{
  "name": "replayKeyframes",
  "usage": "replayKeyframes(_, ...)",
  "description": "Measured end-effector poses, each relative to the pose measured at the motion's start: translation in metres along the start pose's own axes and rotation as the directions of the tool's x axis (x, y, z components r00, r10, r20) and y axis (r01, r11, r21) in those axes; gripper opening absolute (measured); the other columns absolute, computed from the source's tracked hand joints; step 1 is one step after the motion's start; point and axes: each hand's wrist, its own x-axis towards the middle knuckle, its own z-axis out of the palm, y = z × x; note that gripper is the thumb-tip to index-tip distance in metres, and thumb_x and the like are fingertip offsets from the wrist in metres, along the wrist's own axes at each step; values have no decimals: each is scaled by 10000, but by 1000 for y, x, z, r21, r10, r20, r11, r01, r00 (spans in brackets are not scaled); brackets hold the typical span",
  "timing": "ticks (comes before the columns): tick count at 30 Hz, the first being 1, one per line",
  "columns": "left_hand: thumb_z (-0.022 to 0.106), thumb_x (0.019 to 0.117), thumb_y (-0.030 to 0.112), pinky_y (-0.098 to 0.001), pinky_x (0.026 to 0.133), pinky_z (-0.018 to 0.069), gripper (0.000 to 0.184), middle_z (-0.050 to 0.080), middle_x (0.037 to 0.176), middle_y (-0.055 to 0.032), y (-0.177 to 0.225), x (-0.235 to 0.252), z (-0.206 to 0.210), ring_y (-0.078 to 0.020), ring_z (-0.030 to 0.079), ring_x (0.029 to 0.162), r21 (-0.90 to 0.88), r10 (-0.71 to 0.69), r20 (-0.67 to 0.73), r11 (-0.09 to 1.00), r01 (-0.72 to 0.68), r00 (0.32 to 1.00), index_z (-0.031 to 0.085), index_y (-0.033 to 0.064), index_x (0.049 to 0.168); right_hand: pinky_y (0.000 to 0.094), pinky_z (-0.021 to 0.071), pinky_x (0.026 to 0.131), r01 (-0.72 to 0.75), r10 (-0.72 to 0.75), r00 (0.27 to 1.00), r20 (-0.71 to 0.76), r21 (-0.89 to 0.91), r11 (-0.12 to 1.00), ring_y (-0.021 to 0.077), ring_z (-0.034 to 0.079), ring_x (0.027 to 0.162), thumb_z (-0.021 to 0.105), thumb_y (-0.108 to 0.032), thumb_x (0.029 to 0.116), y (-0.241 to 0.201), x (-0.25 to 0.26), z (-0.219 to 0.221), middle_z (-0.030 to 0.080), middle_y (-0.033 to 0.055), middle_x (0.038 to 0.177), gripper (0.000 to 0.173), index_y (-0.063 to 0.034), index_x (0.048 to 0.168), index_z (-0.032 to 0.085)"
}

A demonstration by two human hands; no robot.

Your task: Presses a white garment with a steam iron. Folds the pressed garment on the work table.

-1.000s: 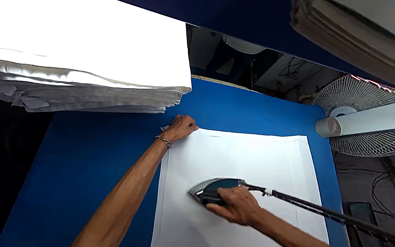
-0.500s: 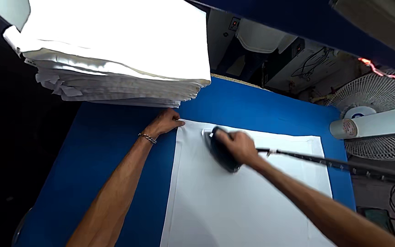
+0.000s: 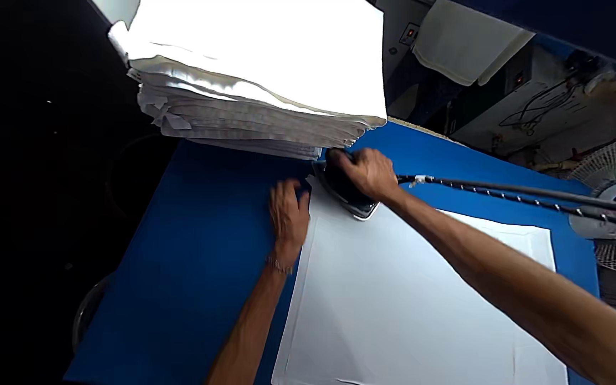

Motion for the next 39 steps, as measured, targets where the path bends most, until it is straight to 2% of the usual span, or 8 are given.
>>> replayKeyframes(4, 326, 1089, 475, -675, 1257, 118, 598, 238, 1709, -73, -37, -212, 24, -261, 172, 1589, 364, 244, 184, 883, -297, 952, 376, 187, 1610, 573, 455, 612, -53, 52, 999, 5, 103, 993, 335, 646, 758, 290, -804, 933, 3, 3, 0, 608, 126, 733, 789, -98, 728, 578)
replayKeyframes(7, 262, 1084, 522, -714, 1228, 119, 619, 246, 1707, -60, -66, -304, 10, -269, 204, 1581, 453, 181, 228, 850, -268, 957, 306, 250, 1639, 591, 474, 588, -21, 8, 996, 93, 144, 989, 337, 648, 711, 314, -797, 937, -3, -40, 11, 609, 129, 702, 797, -84, 712, 588)
replayKeyframes(14, 287, 1112, 368, -479, 1262, 295, 559, 380, 1647, -57, -59, -310, -40, -206, 326, 1535, -38, -10, 17, 999, 11, 1000, 365, 112, 1603, 547, 537, 655, 419, -448, 778, 440, 169, 892, 294, 679, 706, 437, -741, 955, -33, -315, 79, 640, 83, 688, 674, -121, 831, 673)
replayKeyframes(16, 257, 1107, 380, -468, 1282, 236, 583, 312, 1680, -49, -45, -299, -48, -199, 258, 1562, -22, -31, -33, 999, 31, 999, 309, 121, 1627, 585, 531, 687, 480, -533, 630, 564, 256, 839, 367, 686, 755, 368, -749, 975, -32, -376, 89, 644, 148, 737, 741, -64, 926, 648)
replayKeyframes(19, 251, 1105, 362, -516, 1299, 155, 585, 299, 1688, -42, -24, -290, -24, -201, 205, 1580, 117, 115, -25, 987, -111, 993, 327, 85, 1615, 538, 509, 617, 502, -590, 643, 489, 313, 806, 343, 658, 676, 378, -731, 980, -19, -418, 99, 605, 128, 676, 718, -67, 865, 625)
replayKeyframes(27, 182, 1083, 516, -698, 1229, 86, 684, 276, 1691, -111, -35, -316, 41, -298, 190, 1583, 469, 233, 134, 841, -269, 963, 320, 124, 1626, 507, 539, 621, -183, 169, 983, 78, 238, 954, 243, 672, 671, 419, -719, 979, 177, -477, 48, 627, 46, 653, 654, -150, 785, 675)
replayKeyframes(34, 290, 1070, 519, -650, 1233, 161, 670, 339, 1660, -131, -27, -312, 28, -334, 265, 1555, 363, 166, 135, 909, -204, 977, 392, 113, 1593, 690, 503, 673, -760, 819, 570, -66, 336, 556, 433, 664, 769, 346, -794, 960, 429, -597, -22, 659, 220, 776, 843, -33, 824, 684)
replayKeyframes(39, 764, 912, 338, -652, 1077, 406, 506, 546, 1293, -384, 7, -328, 5, -542, 498, 1271, 342, -316, -133, 875, 342, 940, 673, -88, 1168, 587, 508, 617, -729, 951, 306, -49, 630, 267, 331, 581, 628, 396, -771, 967, 545, -652, -38, 597, 189, 748, 865, 58, 900, 637)
